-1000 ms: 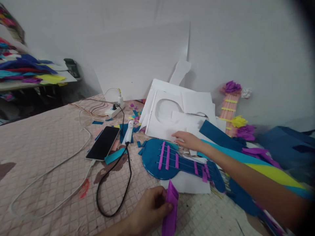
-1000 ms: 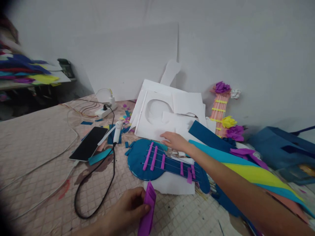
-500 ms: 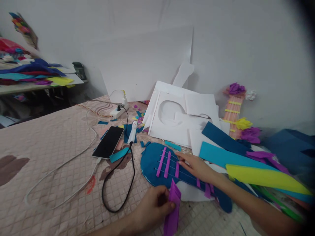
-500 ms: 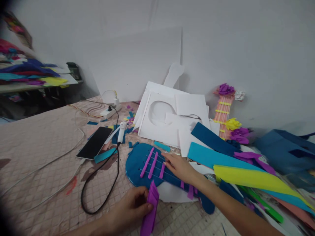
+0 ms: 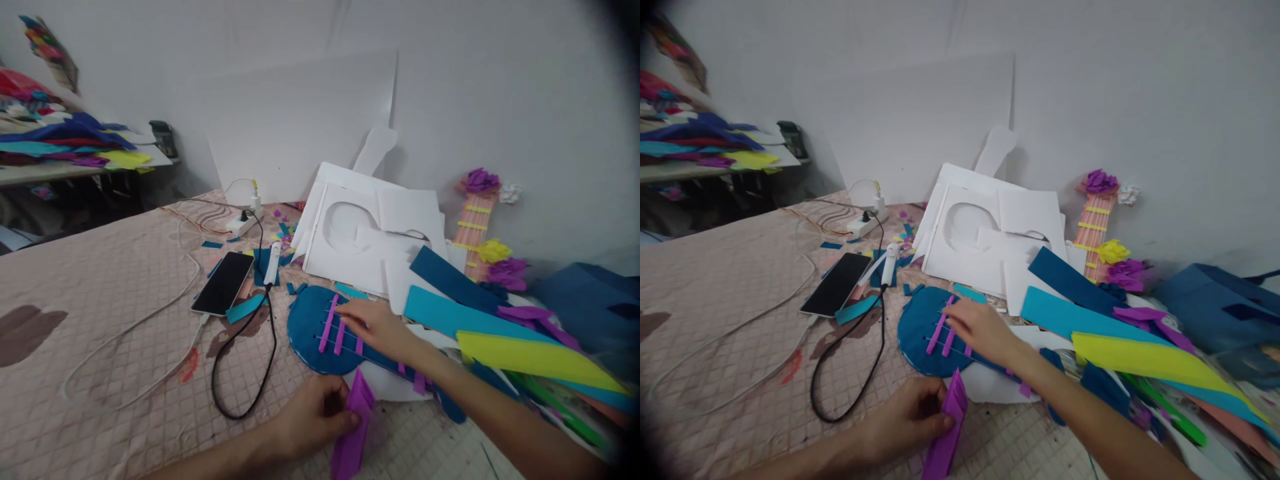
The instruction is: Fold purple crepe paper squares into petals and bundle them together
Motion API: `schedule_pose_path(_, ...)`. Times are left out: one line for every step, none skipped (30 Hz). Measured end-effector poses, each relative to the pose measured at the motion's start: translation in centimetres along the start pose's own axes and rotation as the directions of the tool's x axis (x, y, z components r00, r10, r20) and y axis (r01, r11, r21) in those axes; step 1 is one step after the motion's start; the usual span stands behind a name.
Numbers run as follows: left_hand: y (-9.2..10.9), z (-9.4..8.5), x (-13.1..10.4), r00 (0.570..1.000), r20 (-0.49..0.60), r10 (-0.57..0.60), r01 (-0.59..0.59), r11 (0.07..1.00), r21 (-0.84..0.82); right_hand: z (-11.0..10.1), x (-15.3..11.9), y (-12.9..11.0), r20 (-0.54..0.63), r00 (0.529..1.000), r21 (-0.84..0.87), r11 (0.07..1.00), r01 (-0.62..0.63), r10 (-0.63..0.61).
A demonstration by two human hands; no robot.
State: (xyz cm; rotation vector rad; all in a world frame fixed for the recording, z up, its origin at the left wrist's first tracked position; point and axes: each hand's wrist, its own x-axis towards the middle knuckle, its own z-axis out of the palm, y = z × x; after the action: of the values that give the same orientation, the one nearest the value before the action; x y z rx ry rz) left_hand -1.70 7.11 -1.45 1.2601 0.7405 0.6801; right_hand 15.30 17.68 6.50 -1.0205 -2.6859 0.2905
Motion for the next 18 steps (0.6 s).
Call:
schedule_pose_path(0.5, -0.2, -0.3, 0.998, 0.066, -0.010, 0.010, 1.000, 0.002, 0.7, 0.9, -1.6, 0.013, 0.999, 0.015, 0.999, 0.039, -0.039)
schedule_pose_path(1.1, -0.6, -0.6, 0.988, 0.152, -0.026, 0.027, 1.000, -0.007, 1.4, 1.8, -3.0, 0.026, 0.997, 0.027, 0.997, 0.073, -0.074)
schedule_pose_path(1.8, -1.0, -1.1, 0.974, 0.226, -0.026, 0.024, 1.000, 0.012, 2.1, 2.8, -4.2, 0.038, 0.994, 0.036, 0.994, 0.099, -0.101)
schedule_pose_path(2.4, -1.5, -1.7, 0.957, 0.289, -0.032, 0.021, 0.999, 0.039, 2.7, 3.8, -5.2, 0.045, 0.992, 0.041, 0.992, 0.119, -0.121)
schedule_pose_path(3.1, -2.2, -2.3, 0.945, 0.325, -0.048, 0.031, 0.998, 0.057, 3.4, 4.8, -6.0, 0.044, 0.991, 0.042, 0.991, 0.128, -0.130)
schedule_pose_path(3.7, -2.9, -3.0, 0.941, 0.332, -0.069, 0.047, 0.996, 0.073, 4.0, 5.9, -6.7, 0.038, 0.991, 0.037, 0.991, 0.128, -0.130)
schedule_pose_path(4.2, -3.7, -3.7, 0.945, 0.320, -0.070, 0.047, 0.996, 0.079, 4.7, 6.9, -7.4, 0.036, 0.991, 0.030, 0.991, 0.128, -0.129)
schedule_pose_path(4.5, -4.6, -4.5, 0.945, 0.320, -0.073, 0.053, 0.996, 0.072, 5.4, 7.9, -8.0, 0.035, 0.991, 0.024, 0.991, 0.132, -0.133)
schedule_pose_path(4.8, -5.4, -5.2, 0.945, 0.316, -0.091, 0.078, 0.996, 0.053, 6.1, 8.9, -8.6, 0.040, 0.990, 0.014, 0.990, 0.137, -0.138)
schedule_pose_path(4.9, -6.2, -5.9, 0.950, 0.296, -0.102, 0.089, 0.994, 0.056, 6.8, 9.8, -9.3, 0.045, 0.989, 0.000, 0.990, 0.141, -0.141)
schedule_pose_path(5.0, -6.8, -6.5, 0.954, 0.277, -0.113, 0.101, 0.993, 0.057, 7.4, 10.7, -9.9, 0.044, 0.990, -0.021, 0.990, 0.138, -0.137)
schedule_pose_path(5.1, -7.4, -7.1, 0.958, 0.261, -0.118, 0.108, 0.993, 0.053, 8.0, 11.6, -10.6, 0.045, 0.990, -0.047, 0.990, 0.136, -0.134)
schedule_pose_path(5.1, -7.7, -7.6, 0.962, 0.248, -0.119, 0.110, 0.993, 0.048, 8.5, 12.4, -11.3, 0.042, 0.990, -0.078, 0.988, 0.134, -0.131)
schedule_pose_path(5.0, -8.0, -8.0, 0.964, 0.241, -0.115, 0.109, 0.993, 0.036, 8.9, 13.1, -11.9, 0.038, 0.991, -0.113, 0.985, 0.134, -0.130)
schedule_pose_path(5.0, -8.1, -8.4, 0.965, 0.238, -0.106, 0.103, 0.994, 0.025, 9.3, 13.8, -12.4, 0.032, 0.991, -0.150, 0.980, 0.131, -0.128)
schedule_pose_path(5.0, -8.2, -8.7, 0.967, 0.238, -0.096, 0.095, 0.995, 0.016, 9.6, 14.5, -12.7, 0.025, 0.992, -0.187, 0.975, 0.123, -0.121)
schedule_pose_path(4.9, -8.2, -9.0, 0.968, 0.237, -0.085, 0.084, 0.996, 0.013, 9.8, 15.0, -12.9, 0.017, 0.994, -0.223, 0.969, 0.110, -0.109)
schedule_pose_path(4.9, -8.3, -9.3, 0.969, 0.235, -0.073, 0.072, 0.997, 0.015, 10.0, 15.5, -12.9, 0.010, 0.996, -0.257, 0.962, 0.091, -0.091)
